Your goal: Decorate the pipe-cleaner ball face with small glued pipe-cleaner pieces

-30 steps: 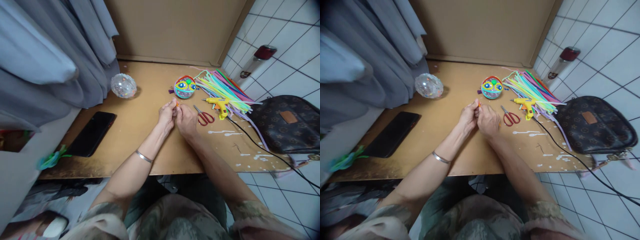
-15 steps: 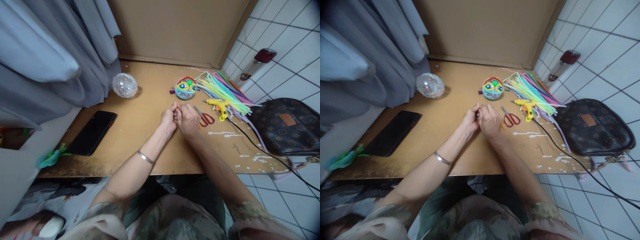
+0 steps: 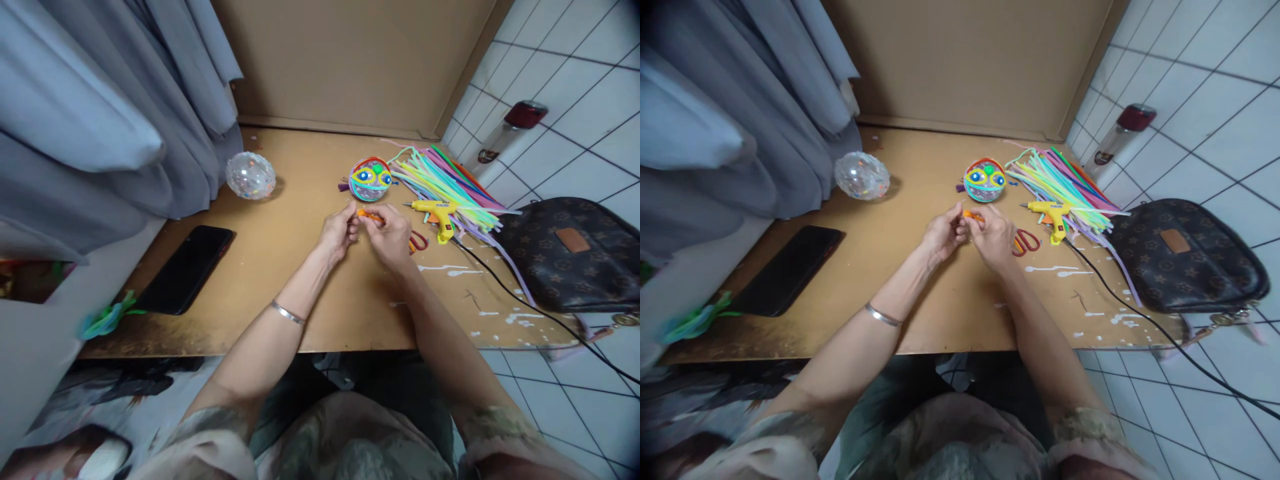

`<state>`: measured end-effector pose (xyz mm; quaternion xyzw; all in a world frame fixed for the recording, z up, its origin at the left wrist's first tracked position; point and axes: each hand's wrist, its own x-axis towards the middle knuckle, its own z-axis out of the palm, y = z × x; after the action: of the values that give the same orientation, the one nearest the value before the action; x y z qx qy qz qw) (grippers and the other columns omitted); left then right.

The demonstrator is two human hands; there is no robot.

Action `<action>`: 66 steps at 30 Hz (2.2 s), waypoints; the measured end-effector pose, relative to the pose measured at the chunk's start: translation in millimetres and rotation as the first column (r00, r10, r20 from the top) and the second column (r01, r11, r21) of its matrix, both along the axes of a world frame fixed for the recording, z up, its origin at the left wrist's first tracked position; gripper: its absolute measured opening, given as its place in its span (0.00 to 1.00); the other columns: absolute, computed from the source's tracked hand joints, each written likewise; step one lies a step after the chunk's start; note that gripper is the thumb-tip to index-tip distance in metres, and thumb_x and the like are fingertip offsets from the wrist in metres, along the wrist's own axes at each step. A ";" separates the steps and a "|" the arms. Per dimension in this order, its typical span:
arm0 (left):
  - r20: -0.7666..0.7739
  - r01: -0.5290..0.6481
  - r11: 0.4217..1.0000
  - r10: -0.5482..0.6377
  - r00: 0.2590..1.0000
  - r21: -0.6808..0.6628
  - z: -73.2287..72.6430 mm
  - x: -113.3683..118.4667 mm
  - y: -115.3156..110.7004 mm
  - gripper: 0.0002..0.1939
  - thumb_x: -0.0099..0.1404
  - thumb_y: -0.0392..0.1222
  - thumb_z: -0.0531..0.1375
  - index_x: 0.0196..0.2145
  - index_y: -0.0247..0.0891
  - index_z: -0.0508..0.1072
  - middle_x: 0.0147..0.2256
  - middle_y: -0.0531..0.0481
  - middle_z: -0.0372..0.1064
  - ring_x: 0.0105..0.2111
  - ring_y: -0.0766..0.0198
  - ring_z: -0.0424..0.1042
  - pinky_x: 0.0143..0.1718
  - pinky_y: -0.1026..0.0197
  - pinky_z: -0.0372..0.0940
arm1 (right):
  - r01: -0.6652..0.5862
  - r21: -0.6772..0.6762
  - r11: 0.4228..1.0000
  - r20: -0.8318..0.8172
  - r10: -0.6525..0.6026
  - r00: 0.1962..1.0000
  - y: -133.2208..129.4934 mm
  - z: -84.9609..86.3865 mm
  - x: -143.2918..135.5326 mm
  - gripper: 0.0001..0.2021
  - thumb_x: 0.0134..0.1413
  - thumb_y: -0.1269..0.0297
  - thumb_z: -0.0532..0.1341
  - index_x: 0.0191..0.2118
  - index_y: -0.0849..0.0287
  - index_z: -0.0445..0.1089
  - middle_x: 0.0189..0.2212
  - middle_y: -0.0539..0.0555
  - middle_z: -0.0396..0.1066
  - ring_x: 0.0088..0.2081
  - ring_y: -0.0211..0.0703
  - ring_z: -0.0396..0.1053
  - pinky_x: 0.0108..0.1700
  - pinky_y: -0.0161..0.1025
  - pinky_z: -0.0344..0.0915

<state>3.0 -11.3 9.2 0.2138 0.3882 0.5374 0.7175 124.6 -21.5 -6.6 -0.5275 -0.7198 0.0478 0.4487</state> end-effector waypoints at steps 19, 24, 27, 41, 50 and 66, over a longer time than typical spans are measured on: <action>-0.315 0.102 0.948 -0.002 0.949 0.301 1.3 -21.1 3.5 0.08 0.53 0.34 0.70 0.20 0.35 0.75 0.17 0.56 0.62 0.17 0.75 0.51 0.21 0.67 0.45 | -0.029 -0.040 0.999 0.151 0.035 0.988 -0.6 13.8 15.2 0.13 0.66 0.61 0.58 0.36 0.57 0.78 0.35 0.57 0.79 0.38 0.48 0.73 0.41 0.41 0.64; -0.272 -0.011 0.955 0.096 0.958 0.297 -1.0 -14.5 4.6 0.10 0.54 0.32 0.68 0.18 0.35 0.73 0.17 0.56 0.62 0.19 0.74 0.53 0.23 0.67 0.50 | 0.054 0.062 0.997 0.388 -0.074 0.919 -7.6 11.5 7.4 0.18 0.72 0.61 0.51 0.38 0.58 0.77 0.36 0.60 0.78 0.37 0.48 0.71 0.39 0.42 0.59; -0.232 -0.087 0.957 0.154 0.961 0.276 -2.3 -9.4 4.1 0.12 0.54 0.30 0.67 0.18 0.36 0.71 0.17 0.57 0.61 0.19 0.74 0.54 0.25 0.67 0.52 | 0.064 0.088 0.994 0.465 -0.098 0.880 -9.4 8.7 0.5 0.19 0.73 0.62 0.49 0.37 0.58 0.76 0.33 0.59 0.76 0.35 0.47 0.69 0.37 0.41 0.55; 0.042 -0.177 0.984 0.178 0.983 -0.028 4.3 5.1 -6.4 0.19 0.60 0.30 0.68 0.20 0.36 0.62 0.15 0.62 0.53 0.15 0.78 0.49 0.18 0.71 0.45 | 0.256 0.069 0.964 0.481 -0.257 0.838 -14.8 -3.3 -24.3 0.17 0.74 0.57 0.51 0.50 0.61 0.73 0.31 0.58 0.78 0.33 0.44 0.72 0.34 0.38 0.52; 0.085 -0.081 0.995 0.087 0.993 -0.063 -3.0 9.0 -6.2 0.19 0.62 0.35 0.68 0.22 0.37 0.62 0.15 0.62 0.52 0.14 0.78 0.48 0.17 0.71 0.43 | 0.209 -0.005 0.978 0.305 -0.197 0.932 -11.8 -2.5 -14.9 0.10 0.64 0.62 0.61 0.45 0.55 0.79 0.34 0.57 0.82 0.34 0.47 0.75 0.34 0.38 0.57; -0.115 0.175 0.975 -0.161 0.980 0.133 8.4 -14.5 -2.3 0.16 0.55 0.38 0.74 0.23 0.34 0.70 0.18 0.60 0.56 0.16 0.78 0.50 0.17 0.71 0.42 | -0.221 -0.123 0.967 -0.303 0.176 0.937 11.3 3.0 15.9 0.10 0.53 0.58 0.67 0.38 0.58 0.78 0.28 0.49 0.76 0.29 0.39 0.70 0.35 0.37 0.66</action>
<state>-11.5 -13.5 17.6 0.3243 0.3659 0.4893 0.7221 140.5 -10.1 -3.6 -0.4725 -0.6899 0.2255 0.4999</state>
